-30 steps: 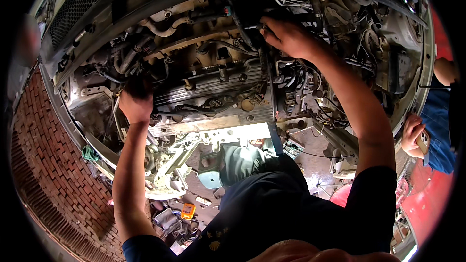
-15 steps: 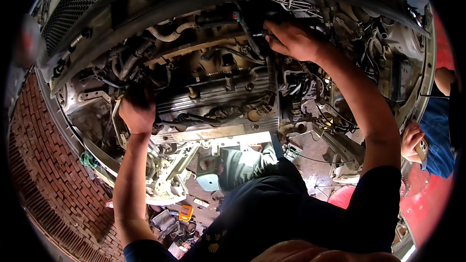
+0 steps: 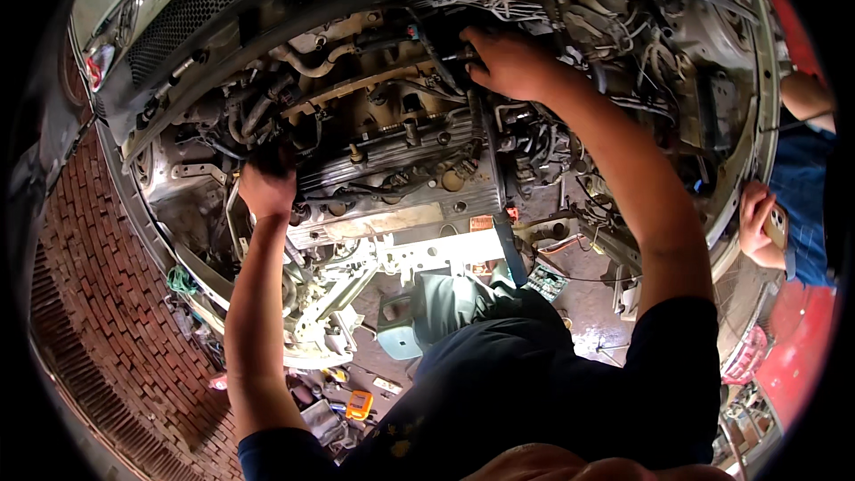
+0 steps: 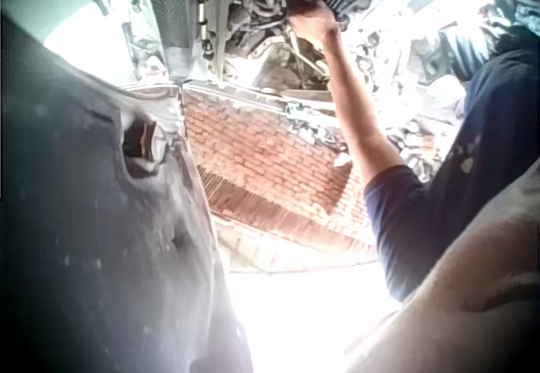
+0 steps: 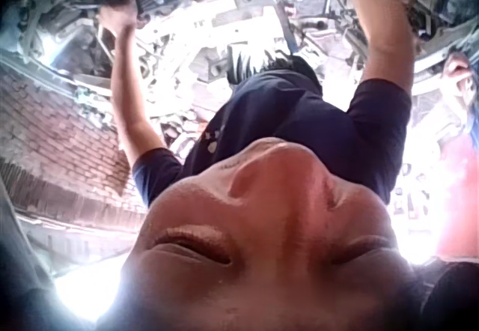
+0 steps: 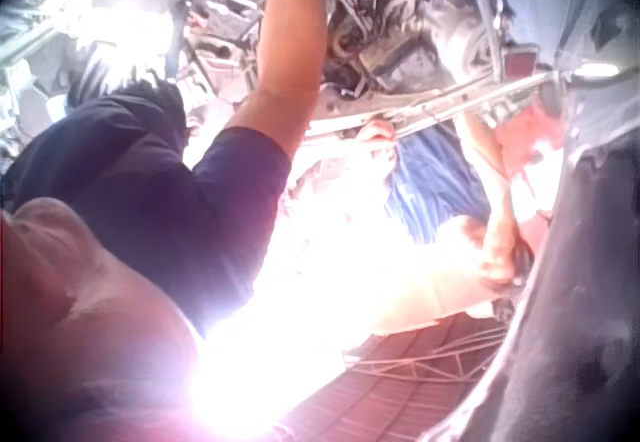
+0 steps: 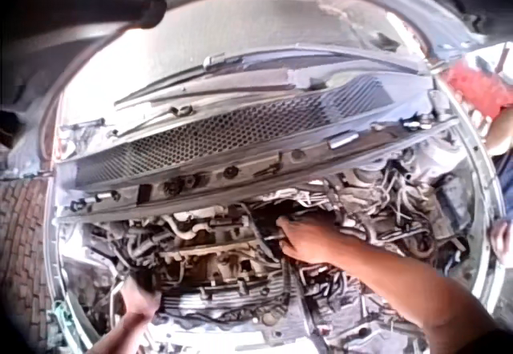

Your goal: The person works on a car engine with the hood open, using both hands to manipulate hoses and components within the engine bay. A second person stands nearby holding a phone. The camera is head-mounted and provides a first-person view of the engine compartment.

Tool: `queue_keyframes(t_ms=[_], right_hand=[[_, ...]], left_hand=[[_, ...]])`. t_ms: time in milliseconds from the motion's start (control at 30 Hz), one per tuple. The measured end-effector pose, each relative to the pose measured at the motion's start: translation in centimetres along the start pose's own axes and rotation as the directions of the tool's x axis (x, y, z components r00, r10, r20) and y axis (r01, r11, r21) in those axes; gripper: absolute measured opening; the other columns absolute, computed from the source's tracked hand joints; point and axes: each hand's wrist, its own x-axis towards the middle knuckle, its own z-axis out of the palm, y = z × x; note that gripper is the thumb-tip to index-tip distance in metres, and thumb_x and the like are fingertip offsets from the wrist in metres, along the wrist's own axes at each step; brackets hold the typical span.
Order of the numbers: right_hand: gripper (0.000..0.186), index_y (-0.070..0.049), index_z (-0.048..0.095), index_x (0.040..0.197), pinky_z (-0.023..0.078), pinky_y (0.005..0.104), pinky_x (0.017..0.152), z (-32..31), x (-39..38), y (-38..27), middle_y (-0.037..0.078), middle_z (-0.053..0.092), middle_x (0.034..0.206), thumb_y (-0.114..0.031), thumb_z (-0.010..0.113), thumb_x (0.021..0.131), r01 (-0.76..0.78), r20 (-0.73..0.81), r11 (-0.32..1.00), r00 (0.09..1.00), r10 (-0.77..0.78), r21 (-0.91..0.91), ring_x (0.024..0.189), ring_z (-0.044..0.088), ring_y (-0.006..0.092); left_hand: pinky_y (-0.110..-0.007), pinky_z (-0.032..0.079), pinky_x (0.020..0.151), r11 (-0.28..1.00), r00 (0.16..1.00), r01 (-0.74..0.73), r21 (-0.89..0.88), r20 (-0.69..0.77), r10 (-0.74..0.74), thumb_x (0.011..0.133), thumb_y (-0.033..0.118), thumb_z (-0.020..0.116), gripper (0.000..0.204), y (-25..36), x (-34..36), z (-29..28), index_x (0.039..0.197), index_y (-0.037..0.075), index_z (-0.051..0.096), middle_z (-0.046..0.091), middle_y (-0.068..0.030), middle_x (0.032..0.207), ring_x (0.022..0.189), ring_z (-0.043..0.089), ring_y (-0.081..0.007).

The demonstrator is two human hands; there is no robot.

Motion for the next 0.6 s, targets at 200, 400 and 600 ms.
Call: queue_keyframes(t_ms=[200,400,600], right_hand=[[0.045,-0.005,0.059,0.136,0.051,0.0461,0.101,0.9,-15.0,-2.9,0.020,0.065,0.131,-0.019,0.071,0.095,0.067,-0.574,0.928,0.802,0.168,0.366,0.121,0.063,0.0399],[0.030,-0.008,0.067,0.121,0.054,0.0462,0.093,4.2,-34.4,-0.5,0.013,0.071,0.108,-0.014,0.071,0.091,-0.193,-0.579,0.952,0.759,0.298,0.238,0.103,0.068,0.0355],[0.033,-0.008,0.068,0.113,0.054,0.0456,0.097,3.9,-44.1,7.1,0.012,0.069,0.109,-0.021,0.073,0.083,-0.285,-0.371,0.943,0.905,0.207,-0.171,0.108,0.066,0.0312]], left_hand=[[-0.057,0.054,0.066,0.997,0.999,0.044,0.064,-0.013,-0.043,0.094,0.044,0.065,0.037,0.1,-0.3,0.0,0.080,0.010,0.069,0.073,-0.0182,0.081,0.078,0.069,-0.0453],[-0.050,0.059,0.073,0.978,0.975,0.210,0.008,0.079,-0.210,0.099,0.043,0.064,0.040,-2.6,-0.2,1.6,0.103,0.006,0.078,0.076,-0.0231,0.096,0.090,0.075,-0.0425],[-0.038,0.059,0.085,0.862,0.869,-0.455,-0.224,-0.325,0.374,0.107,0.026,0.056,0.034,7.1,0.2,-4.5,0.116,-0.002,0.074,0.077,-0.0179,0.110,0.098,0.074,-0.0287]])
